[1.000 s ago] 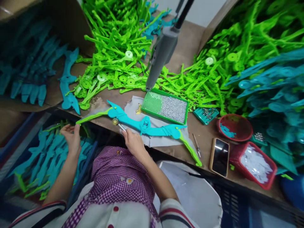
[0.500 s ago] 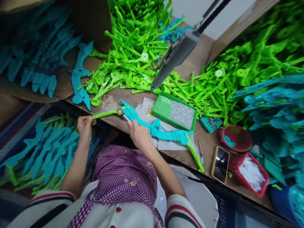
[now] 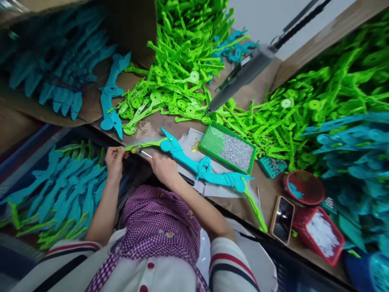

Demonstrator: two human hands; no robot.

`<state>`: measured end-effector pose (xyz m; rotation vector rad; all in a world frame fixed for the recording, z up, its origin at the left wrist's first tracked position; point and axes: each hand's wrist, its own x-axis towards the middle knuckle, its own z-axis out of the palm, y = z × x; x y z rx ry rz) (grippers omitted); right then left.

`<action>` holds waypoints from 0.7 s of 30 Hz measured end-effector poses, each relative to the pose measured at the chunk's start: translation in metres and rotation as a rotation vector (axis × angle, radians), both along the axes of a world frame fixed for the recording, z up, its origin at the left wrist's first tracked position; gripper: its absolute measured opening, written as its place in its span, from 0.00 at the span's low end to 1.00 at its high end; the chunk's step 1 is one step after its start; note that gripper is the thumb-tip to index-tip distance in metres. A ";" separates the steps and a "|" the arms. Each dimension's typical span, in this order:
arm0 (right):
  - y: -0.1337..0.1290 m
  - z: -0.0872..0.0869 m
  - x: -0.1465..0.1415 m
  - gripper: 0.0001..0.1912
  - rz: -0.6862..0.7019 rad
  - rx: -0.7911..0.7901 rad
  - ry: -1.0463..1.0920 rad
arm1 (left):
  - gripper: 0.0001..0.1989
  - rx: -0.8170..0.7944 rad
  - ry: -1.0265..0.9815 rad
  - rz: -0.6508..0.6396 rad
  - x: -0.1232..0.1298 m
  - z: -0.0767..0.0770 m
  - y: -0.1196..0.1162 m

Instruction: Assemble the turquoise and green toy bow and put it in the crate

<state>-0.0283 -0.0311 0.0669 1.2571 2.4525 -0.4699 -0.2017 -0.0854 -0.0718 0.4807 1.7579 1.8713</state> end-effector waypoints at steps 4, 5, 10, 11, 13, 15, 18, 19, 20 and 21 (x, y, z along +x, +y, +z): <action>0.010 0.005 0.000 0.26 0.070 -0.011 -0.001 | 0.24 0.012 0.038 -0.048 -0.001 0.007 -0.003; 0.017 0.010 0.002 0.27 0.055 0.008 0.010 | 0.25 0.023 0.065 -0.066 -0.002 0.010 -0.005; 0.075 0.030 0.000 0.28 -0.133 0.191 0.124 | 0.29 0.034 0.357 -0.020 -0.009 0.043 -0.017; 0.087 0.030 -0.002 0.28 -0.146 0.197 0.125 | 0.28 0.034 0.429 0.015 -0.010 0.052 -0.017; 0.107 0.024 -0.008 0.25 -0.138 0.169 0.082 | 0.27 0.029 0.552 0.064 -0.010 0.069 -0.014; 0.119 0.017 -0.013 0.22 -0.097 0.109 0.015 | 0.27 0.028 0.617 0.078 -0.008 0.082 -0.007; 0.121 0.017 -0.015 0.19 -0.014 0.047 -0.057 | 0.26 0.111 0.611 0.091 -0.005 0.093 0.008; 0.118 0.022 -0.014 0.19 0.013 0.059 -0.059 | 0.25 0.152 0.597 0.101 -0.005 0.095 0.013; 0.113 0.028 -0.010 0.18 0.040 0.093 -0.037 | 0.24 0.184 0.586 0.108 -0.005 0.097 0.018; 0.106 0.035 -0.004 0.18 0.063 0.143 0.016 | 0.24 0.202 0.581 0.111 -0.007 0.099 0.023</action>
